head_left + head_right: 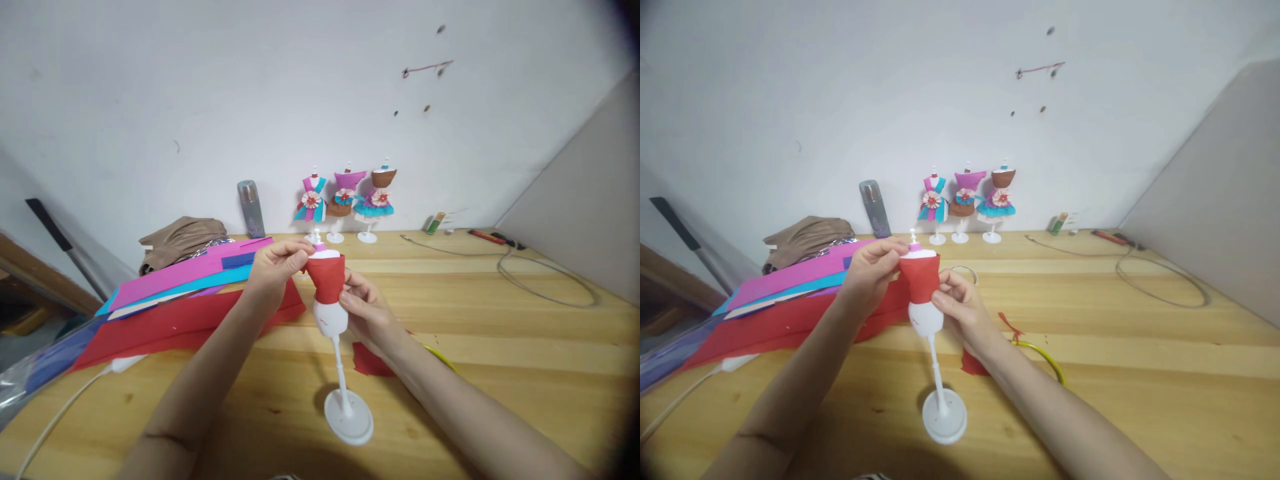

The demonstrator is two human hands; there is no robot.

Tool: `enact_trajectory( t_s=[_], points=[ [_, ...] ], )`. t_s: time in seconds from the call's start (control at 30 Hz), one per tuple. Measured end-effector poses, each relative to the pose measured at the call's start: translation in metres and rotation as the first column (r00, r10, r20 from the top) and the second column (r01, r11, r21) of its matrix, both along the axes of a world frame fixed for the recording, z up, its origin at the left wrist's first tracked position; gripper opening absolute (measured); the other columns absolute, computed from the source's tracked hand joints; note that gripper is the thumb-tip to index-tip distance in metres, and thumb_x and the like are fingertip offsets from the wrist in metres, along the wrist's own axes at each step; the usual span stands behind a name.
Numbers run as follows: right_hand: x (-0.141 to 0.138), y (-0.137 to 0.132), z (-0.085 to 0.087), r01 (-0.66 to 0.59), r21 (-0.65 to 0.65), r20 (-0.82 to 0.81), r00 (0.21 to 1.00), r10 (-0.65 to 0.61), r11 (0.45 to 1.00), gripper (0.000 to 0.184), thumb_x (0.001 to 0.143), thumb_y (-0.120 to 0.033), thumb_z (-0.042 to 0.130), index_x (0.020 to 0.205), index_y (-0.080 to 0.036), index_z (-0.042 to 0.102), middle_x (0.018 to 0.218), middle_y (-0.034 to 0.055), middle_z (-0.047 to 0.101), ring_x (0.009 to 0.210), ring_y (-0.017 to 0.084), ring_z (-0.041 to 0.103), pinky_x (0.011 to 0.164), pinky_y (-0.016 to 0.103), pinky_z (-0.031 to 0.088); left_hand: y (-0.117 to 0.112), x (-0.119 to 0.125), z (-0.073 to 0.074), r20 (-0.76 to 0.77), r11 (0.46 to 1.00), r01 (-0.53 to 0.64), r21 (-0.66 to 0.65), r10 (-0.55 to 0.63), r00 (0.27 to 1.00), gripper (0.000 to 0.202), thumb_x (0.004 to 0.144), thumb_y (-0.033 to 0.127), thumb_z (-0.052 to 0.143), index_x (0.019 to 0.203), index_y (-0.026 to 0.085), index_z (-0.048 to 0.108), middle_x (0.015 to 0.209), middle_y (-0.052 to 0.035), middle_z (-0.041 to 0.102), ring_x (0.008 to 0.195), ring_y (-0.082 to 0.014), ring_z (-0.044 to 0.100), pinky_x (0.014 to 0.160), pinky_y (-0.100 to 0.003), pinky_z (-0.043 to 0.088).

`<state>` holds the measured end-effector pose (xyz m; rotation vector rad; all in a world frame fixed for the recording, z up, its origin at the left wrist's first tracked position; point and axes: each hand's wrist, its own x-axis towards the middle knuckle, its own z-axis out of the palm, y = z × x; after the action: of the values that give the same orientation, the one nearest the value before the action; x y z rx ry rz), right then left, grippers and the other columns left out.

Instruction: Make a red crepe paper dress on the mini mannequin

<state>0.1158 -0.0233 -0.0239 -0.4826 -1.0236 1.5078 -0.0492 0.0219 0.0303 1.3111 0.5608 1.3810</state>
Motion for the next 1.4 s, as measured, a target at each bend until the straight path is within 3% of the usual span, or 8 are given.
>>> enact_trajectory(
  t_s=[0.37, 0.53, 0.8, 0.9, 1.0, 1.07, 1.2, 1.4],
  points=[
    [-0.001, -0.002, 0.007, 0.05, -0.014, 0.002, 0.999, -0.05, 0.999, 0.031, 0.066, -0.041, 0.086, 0.081, -0.021, 0.068, 0.07, -0.0003, 0.065, 0.057, 0.011, 0.056, 0.055, 0.023, 0.047, 0.005, -0.007, 0.001, -0.119, 1.0, -0.006, -0.024, 0.003, 0.993, 0.037, 0.065, 0.049, 0.087, 0.08, 0.018, 0.077, 0.078, -0.0046, 0.074, 0.069, -0.0137, 0.064, 0.071, -0.027, 0.052],
    [0.0, -0.001, 0.007, 0.07, -0.003, 0.009, 0.998, -0.07, 0.998, 0.034, 0.066, -0.043, 0.086, 0.082, -0.021, 0.066, 0.071, 0.0001, 0.066, 0.058, 0.013, 0.057, 0.055, 0.025, 0.046, 0.007, -0.006, -0.002, -0.135, 0.997, -0.077, -0.022, 0.073, 0.988, 0.046, 0.073, 0.061, 0.077, 0.086, 0.017, 0.077, 0.088, -0.0077, 0.076, 0.086, -0.0189, 0.069, 0.077, -0.028, 0.052],
    [0.004, 0.008, 0.007, 0.347, 0.082, -0.01, 0.938, -0.347, 0.934, 0.033, 0.067, -0.044, 0.087, 0.082, -0.023, 0.066, 0.072, -0.0014, 0.068, 0.062, 0.012, 0.058, 0.059, 0.025, 0.046, 0.001, 0.003, -0.005, -0.294, 0.976, -0.216, 0.041, 0.218, 0.931, 0.038, 0.073, 0.052, 0.076, 0.076, 0.014, 0.073, 0.079, -0.0073, 0.074, 0.071, -0.0165, 0.066, 0.068, -0.027, 0.05],
    [0.005, 0.011, 0.003, 0.422, 0.108, 0.004, 0.905, -0.425, 0.9, 0.032, 0.068, -0.043, 0.085, 0.083, -0.023, 0.066, 0.078, -0.0012, 0.069, 0.066, 0.013, 0.059, 0.061, 0.026, 0.048, -0.01, 0.009, -0.005, -0.304, 0.905, -0.352, 0.237, 0.414, 0.858, 0.025, 0.082, 0.041, 0.069, 0.077, 0.016, 0.071, 0.077, -0.0036, 0.071, 0.072, -0.0157, 0.064, 0.069, -0.027, 0.049],
    [0.006, 0.013, -0.002, 0.479, 0.126, 0.036, 0.873, -0.487, 0.869, 0.028, 0.071, -0.04, 0.083, 0.084, -0.023, 0.065, 0.081, -0.0012, 0.069, 0.068, 0.013, 0.06, 0.062, 0.025, 0.048, -0.02, 0.011, -0.004, -0.223, 0.728, -0.523, 0.444, 0.655, 0.722, 0.011, 0.086, 0.028, 0.063, 0.08, 0.019, 0.068, 0.077, -0.0002, 0.068, 0.075, -0.0144, 0.062, 0.073, -0.026, 0.048],
    [0.006, 0.014, -0.003, 0.509, 0.145, 0.054, 0.852, -0.521, 0.848, 0.025, 0.073, -0.038, 0.081, 0.085, -0.024, 0.064, 0.082, -0.0009, 0.069, 0.071, 0.013, 0.06, 0.063, 0.026, 0.048, -0.024, 0.011, -0.004, -0.22, 0.659, -0.522, 0.542, 0.71, 0.668, 0.011, 0.086, 0.025, 0.063, 0.076, 0.021, 0.066, 0.074, 0.0008, 0.067, 0.073, -0.0146, 0.06, 0.073, -0.027, 0.047],
    [0.004, 0.014, -0.002, 0.545, 0.189, 0.088, 0.819, -0.567, 0.817, 0.022, 0.076, -0.037, 0.078, 0.086, -0.025, 0.063, 0.084, 0.0001, 0.069, 0.075, 0.015, 0.062, 0.069, 0.029, 0.05, -0.023, 0.016, -0.01, -0.378, 0.734, -0.294, 0.613, 0.598, 0.707, 0.014, 0.084, 0.028, 0.065, 0.073, 0.021, 0.068, 0.079, -0.0032, 0.072, 0.078, -0.0198, 0.063, 0.077, -0.033, 0.048],
    [0.003, 0.009, 0.004, 0.559, 0.243, 0.117, 0.794, -0.596, 0.793, 0.026, 0.073, -0.038, 0.08, 0.084, -0.025, 0.061, 0.082, 0.0007, 0.067, 0.074, 0.017, 0.061, 0.069, 0.031, 0.051, -0.018, 0.023, -0.018, -0.48, 0.886, -0.147, 0.439, 0.37, 0.795, 0.014, 0.08, 0.028, 0.071, 0.091, 0.019, 0.074, 0.096, -0.0073, 0.074, 0.085, -0.0215, 0.066, 0.082, -0.035, 0.05]
  ],
)
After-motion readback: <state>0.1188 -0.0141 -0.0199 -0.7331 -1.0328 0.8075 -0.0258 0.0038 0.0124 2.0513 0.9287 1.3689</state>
